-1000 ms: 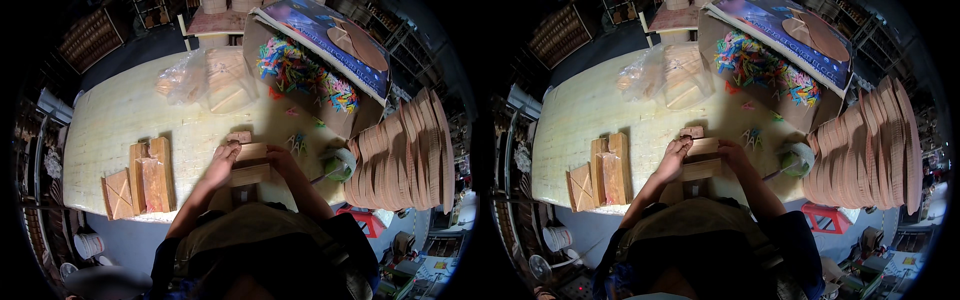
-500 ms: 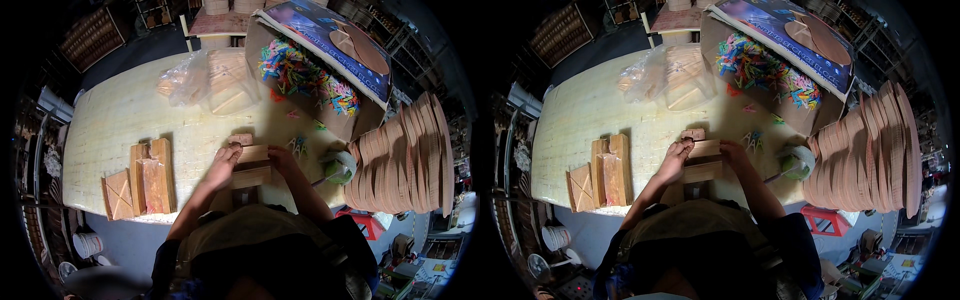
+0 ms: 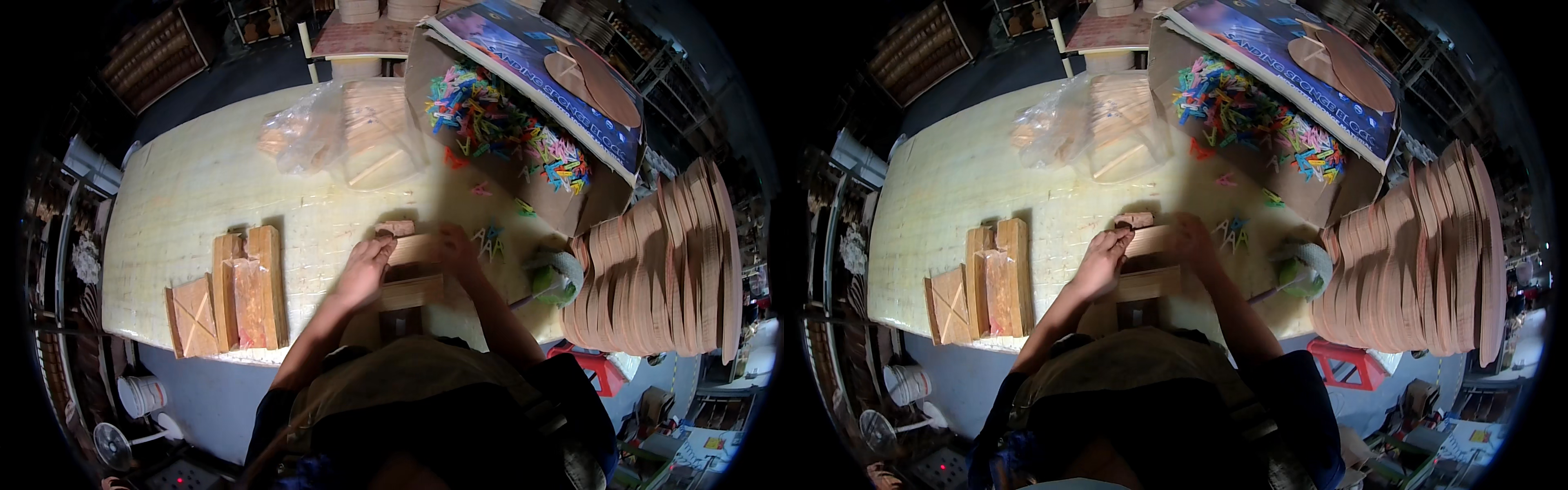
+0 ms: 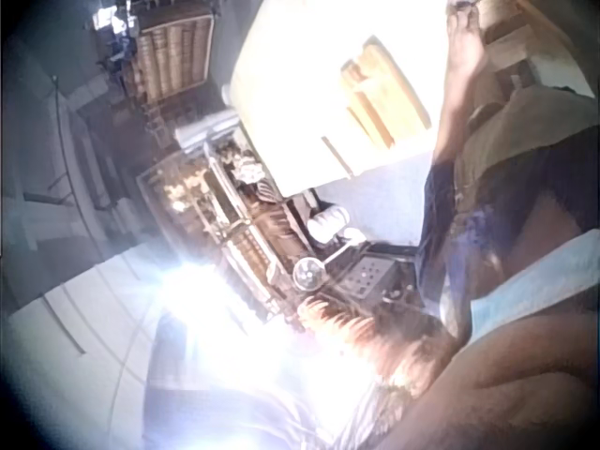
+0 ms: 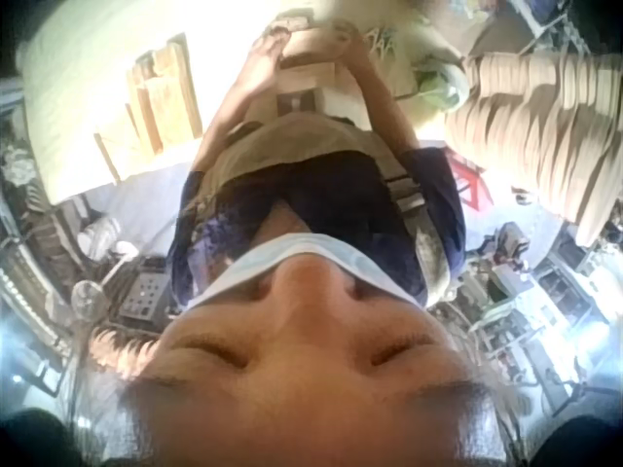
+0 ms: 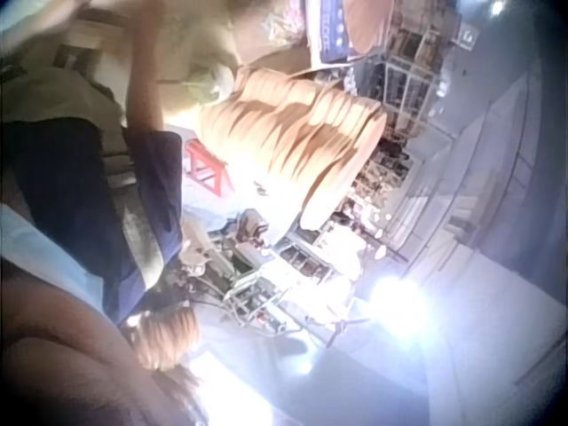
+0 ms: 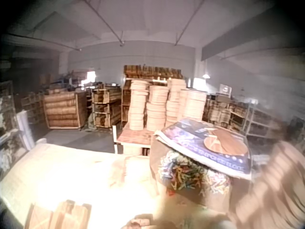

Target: The person assembles small wooden frames by stacking thin wooden slats between two larger blocks on a workbench. They then apply a white substance to the assembled frames using a brush and place them aside. The person also handles stacks of circular wooden pieces.

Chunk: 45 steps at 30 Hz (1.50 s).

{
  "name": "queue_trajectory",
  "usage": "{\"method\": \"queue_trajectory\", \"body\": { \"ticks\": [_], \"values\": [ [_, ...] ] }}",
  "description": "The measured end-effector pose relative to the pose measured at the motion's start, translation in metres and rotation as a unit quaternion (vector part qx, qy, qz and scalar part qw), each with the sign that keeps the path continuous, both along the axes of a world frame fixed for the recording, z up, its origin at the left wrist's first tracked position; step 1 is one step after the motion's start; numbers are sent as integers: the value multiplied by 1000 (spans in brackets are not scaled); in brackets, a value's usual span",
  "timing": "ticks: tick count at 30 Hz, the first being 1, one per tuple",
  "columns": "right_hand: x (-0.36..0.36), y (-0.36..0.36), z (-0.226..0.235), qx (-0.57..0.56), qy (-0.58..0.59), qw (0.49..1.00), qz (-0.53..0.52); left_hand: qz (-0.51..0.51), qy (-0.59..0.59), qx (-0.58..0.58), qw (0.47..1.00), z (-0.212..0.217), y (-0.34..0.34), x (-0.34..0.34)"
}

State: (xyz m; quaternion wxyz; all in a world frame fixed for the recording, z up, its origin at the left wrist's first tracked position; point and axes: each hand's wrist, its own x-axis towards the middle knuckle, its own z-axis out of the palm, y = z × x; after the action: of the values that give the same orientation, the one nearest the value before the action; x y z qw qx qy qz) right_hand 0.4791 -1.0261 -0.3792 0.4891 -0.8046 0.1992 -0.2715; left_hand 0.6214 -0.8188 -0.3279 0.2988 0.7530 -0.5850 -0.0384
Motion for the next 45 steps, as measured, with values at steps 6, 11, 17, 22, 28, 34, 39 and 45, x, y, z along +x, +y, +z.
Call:
{"method": "queue_trajectory", "body": {
  "ticks": [6, 11, 17, 22, 28, 34, 39, 45],
  "values": [
    [15, -2, 17, -301, 87, 940, 135, -21, -22, 16, 999, 3, -8, 11],
    [19, -8, -16, -86, -18, 995, 39, 132, 368, -175, 904, -11, 10, 35],
    [35, -37, -89, 123, -44, 987, 90, 120, 619, -203, 749, -48, -5, 50],
    [49, -27, -73, 282, -132, 949, 50, 118, 610, -222, 752, -63, -12, 47],
    [-7, -33, -21, 292, -148, 944, 25, 214, 479, -293, 799, -53, 63, 46],
    [-41, -2, -5, 234, -136, 962, 26, 346, 446, -367, 740, -54, 149, -46],
    [-31, 36, 47, 160, -127, 973, 104, 436, 462, -382, 671, -52, 179, -106],
    [-4, 108, 109, 145, -66, 959, 233, 549, 365, -430, 617, -42, 252, -94]
  ]
}}
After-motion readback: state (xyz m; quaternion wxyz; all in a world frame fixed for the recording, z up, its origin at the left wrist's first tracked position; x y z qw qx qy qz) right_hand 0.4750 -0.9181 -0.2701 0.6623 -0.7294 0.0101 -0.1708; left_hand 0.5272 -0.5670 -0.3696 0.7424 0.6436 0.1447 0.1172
